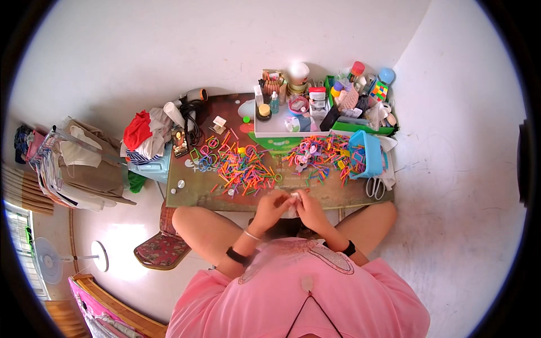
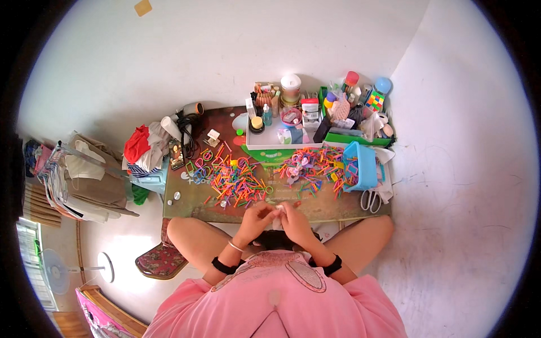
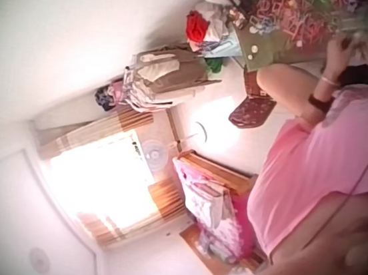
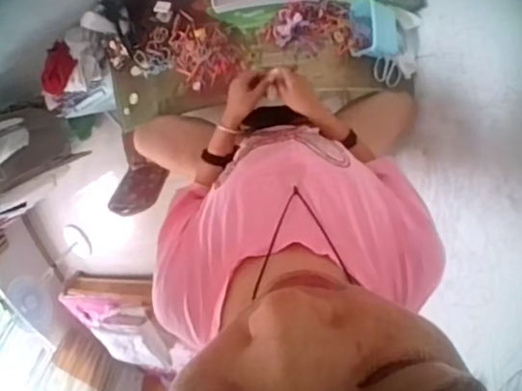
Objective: The person is attaching small white bows to colorful hair clips at a desk.
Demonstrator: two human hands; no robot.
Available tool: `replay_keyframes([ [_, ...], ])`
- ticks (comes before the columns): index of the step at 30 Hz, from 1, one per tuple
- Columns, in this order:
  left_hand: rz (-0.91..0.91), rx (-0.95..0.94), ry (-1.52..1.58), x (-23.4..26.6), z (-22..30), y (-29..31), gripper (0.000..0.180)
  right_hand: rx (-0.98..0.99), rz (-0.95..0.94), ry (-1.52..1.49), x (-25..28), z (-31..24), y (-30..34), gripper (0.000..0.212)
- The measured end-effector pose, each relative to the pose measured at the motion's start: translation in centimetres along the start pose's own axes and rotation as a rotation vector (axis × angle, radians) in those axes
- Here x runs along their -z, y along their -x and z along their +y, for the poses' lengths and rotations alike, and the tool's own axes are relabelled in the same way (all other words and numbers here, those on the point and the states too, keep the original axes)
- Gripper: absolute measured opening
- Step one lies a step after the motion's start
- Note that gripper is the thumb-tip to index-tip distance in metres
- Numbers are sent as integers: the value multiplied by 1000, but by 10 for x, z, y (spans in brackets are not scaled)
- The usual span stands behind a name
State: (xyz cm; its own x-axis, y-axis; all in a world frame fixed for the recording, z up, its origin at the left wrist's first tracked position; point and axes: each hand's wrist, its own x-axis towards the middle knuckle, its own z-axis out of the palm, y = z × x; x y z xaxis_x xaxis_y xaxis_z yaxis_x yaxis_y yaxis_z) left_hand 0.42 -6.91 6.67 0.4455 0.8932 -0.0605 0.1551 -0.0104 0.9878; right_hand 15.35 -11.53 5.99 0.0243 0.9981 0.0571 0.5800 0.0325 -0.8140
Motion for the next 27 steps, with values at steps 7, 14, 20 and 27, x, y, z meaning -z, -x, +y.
replay_keyframes([
  [7,-44,24,-222,6,7,-1,15,99,-106,246,5,-6,-6,13],
  [14,45,5,-71,3,1,0,16,-63,-14,-14,1,-1,-5,14],
  [20,-37,-20,-236,7,-18,-4,16,9,-106,240,-2,0,-5,15],
  [27,97,-50,-352,24,-28,-11,14,-161,-112,-120,13,30,-5,25],
])
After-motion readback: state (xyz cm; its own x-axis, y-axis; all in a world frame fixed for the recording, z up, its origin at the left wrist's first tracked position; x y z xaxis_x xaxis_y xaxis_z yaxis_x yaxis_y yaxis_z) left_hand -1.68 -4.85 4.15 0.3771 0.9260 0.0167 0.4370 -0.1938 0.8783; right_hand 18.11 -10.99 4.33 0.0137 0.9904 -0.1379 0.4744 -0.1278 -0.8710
